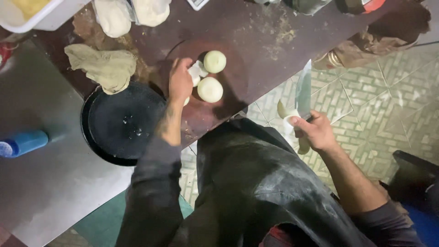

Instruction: The recorder peels and then slices an onion into thin strips using a chef's knife on a wooden cutting board.

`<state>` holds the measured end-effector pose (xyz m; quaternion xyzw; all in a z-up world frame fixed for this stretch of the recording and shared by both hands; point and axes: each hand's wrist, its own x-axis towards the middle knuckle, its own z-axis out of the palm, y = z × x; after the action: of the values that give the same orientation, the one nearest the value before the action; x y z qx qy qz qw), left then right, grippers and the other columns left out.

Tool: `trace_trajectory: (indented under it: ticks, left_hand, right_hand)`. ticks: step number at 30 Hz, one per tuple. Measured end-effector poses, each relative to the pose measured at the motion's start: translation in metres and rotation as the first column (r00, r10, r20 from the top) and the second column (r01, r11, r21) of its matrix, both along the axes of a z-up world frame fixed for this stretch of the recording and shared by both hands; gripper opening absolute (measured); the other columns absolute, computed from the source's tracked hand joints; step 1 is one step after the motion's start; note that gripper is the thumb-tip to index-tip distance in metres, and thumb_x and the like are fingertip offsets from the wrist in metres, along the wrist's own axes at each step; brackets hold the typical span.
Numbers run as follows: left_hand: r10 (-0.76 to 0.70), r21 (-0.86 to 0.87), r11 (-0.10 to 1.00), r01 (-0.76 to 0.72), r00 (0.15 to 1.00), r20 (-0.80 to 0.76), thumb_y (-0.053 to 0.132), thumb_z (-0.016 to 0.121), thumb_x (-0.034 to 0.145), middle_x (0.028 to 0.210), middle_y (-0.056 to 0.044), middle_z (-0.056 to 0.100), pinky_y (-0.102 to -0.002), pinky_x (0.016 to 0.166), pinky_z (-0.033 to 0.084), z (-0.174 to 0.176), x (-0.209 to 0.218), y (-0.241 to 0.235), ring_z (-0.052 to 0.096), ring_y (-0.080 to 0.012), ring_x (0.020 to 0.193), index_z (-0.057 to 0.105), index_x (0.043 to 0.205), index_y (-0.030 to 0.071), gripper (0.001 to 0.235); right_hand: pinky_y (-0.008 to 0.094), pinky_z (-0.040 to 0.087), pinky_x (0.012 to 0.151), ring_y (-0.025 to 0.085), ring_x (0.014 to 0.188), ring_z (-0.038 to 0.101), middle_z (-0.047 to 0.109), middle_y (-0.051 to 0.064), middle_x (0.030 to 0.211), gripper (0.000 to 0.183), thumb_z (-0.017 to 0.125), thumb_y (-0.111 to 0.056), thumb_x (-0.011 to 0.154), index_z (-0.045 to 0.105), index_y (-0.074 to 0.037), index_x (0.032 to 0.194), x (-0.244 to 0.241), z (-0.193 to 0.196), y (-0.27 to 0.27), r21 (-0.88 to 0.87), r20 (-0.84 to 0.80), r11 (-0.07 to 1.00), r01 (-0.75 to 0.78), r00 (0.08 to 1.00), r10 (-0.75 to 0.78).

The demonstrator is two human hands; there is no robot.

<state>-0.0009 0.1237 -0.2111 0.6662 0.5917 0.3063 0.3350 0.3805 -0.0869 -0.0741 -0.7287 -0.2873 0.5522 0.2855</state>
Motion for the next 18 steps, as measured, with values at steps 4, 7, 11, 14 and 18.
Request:
trace_trajectory:
  ticks: [4, 7, 11, 14, 18]
  left_hand:
    - [-0.225, -0.065, 0.974, 0.216, 0.954, -0.200, -0.009, 0.059, 0.086, 0.131, -0.021, 0.060, -0.048, 0.100, 0.048, -0.045, 0.017, 0.038, 0.056, -0.0425, 0.121, 0.063, 0.125, 0.002, 0.041]
    - [-0.344, -0.155, 0.939, 0.308, 0.860, -0.377, -0.004, 0.064, 0.084, 0.131, -0.023, 0.058, -0.050, 0.098, 0.047, -0.040, 0.035, 0.053, 0.055, -0.0439, 0.121, 0.062, 0.124, 0.000, 0.040]
    - [-0.343, -0.354, 0.922, 0.158, 0.759, -0.553, 0.001, 0.063, 0.091, 0.123, -0.020, 0.064, -0.052, 0.093, 0.051, -0.028, 0.041, 0.051, 0.062, -0.0401, 0.116, 0.062, 0.121, 0.001, 0.030]
    - [-0.294, -0.321, 0.941, 0.106, 0.726, -0.621, 0.006, 0.065, 0.091, 0.113, -0.017, 0.069, -0.047, 0.094, 0.053, -0.044, 0.020, 0.048, 0.066, -0.0362, 0.110, 0.067, 0.109, 0.008, 0.018]
    - [0.324, -0.285, 0.903, -0.322, 0.945, -0.042, 0.009, 0.055, 0.103, 0.108, -0.013, 0.074, -0.044, 0.082, 0.060, 0.014, 0.024, -0.001, 0.072, -0.0306, 0.094, 0.057, 0.115, 0.009, 0.012]
  right_hand:
    - [0.029, 0.052, 0.056, 0.013, 0.062, 0.064, 0.069, 0.007, 0.074, 0.033, 0.081, -0.030, 0.086, 0.072, -0.001, 0.100, 0.012, 0.006, 0.005, -0.058, 0.055, 0.998, -0.036, 0.998, 0.039]
    - [0.029, 0.053, 0.057, 0.013, 0.063, 0.065, 0.070, 0.007, 0.074, 0.034, 0.082, -0.030, 0.085, 0.073, -0.001, 0.100, 0.026, -0.003, 0.012, -0.049, 0.036, 0.998, -0.050, 0.998, 0.052]
    - [0.028, 0.054, 0.057, 0.011, 0.063, 0.064, 0.071, 0.005, 0.076, 0.037, 0.082, -0.033, 0.084, 0.073, -0.001, 0.100, 0.037, -0.002, 0.013, -0.021, -0.068, 0.999, -0.035, 0.997, 0.033]
    - [0.027, 0.053, 0.058, 0.009, 0.063, 0.064, 0.071, 0.004, 0.075, 0.037, 0.082, -0.033, 0.084, 0.075, -0.001, 0.100, 0.040, -0.001, 0.030, -0.025, -0.006, 0.992, -0.123, 0.992, 0.123]
    - [0.025, 0.054, 0.061, 0.008, 0.065, 0.067, 0.073, 0.001, 0.076, 0.037, 0.082, -0.035, 0.084, 0.076, -0.003, 0.102, 0.018, 0.004, 0.061, 0.023, 0.031, 0.958, -0.286, 0.958, 0.285]
